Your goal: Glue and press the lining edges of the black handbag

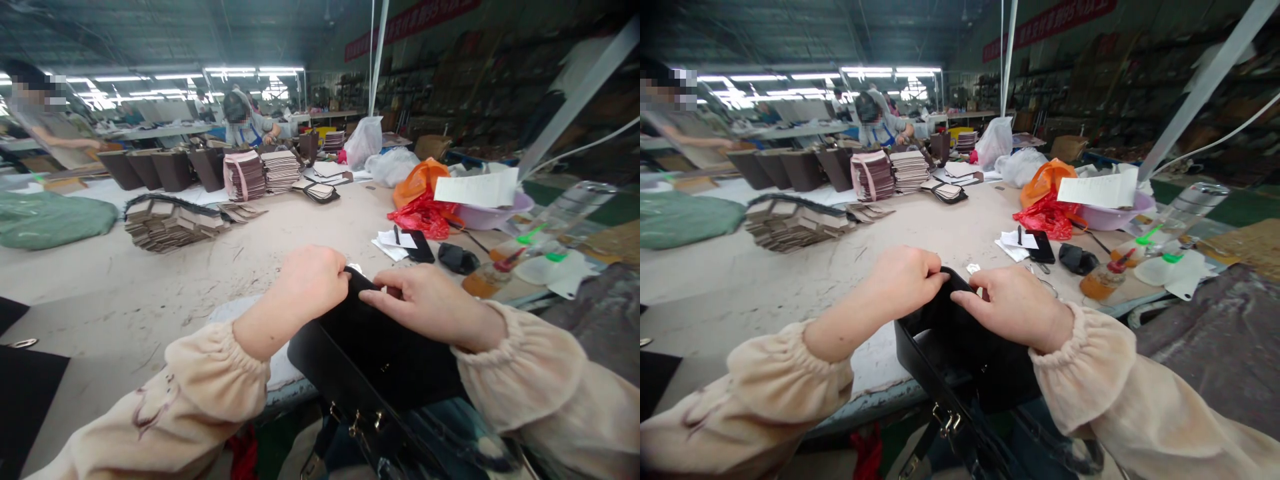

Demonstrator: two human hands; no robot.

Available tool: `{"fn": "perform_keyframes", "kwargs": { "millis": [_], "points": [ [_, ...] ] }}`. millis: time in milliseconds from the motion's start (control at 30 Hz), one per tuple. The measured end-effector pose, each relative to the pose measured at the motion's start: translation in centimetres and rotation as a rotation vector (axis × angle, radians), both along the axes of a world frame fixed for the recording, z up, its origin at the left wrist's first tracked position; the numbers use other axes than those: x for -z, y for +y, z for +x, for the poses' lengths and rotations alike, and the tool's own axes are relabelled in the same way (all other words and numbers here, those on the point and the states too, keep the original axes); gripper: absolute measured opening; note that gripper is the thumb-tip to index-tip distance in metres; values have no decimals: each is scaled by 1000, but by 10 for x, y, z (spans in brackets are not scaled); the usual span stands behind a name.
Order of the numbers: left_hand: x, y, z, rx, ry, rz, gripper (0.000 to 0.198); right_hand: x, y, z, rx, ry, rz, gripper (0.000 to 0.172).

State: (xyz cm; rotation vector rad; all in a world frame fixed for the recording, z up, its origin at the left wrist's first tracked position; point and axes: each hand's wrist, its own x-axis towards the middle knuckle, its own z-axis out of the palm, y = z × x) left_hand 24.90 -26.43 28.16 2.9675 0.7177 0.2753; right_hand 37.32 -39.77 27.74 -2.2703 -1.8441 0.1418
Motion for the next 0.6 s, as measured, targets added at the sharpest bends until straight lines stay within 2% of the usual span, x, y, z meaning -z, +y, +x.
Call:
{"fn": "perform_keyframes", "kwargs": {
  "millis": [233, 467, 533, 600],
  "points": [
    [1, 1, -5, 0, -31, -36, 26, -10, 20, 1, -69, -31, -137, 43],
    [5, 6, -8, 4, -26, -25, 27, -5, 34, -7, -78, -259, -78, 36],
    [4, 8, -14, 44, -48, -72, 27, -3, 33, -11, -44, -274, -72, 37],
    [0, 8, -25, 105, -83, -186, 26, -3, 31, -13, -9, -263, -72, 37]
  ]
}}
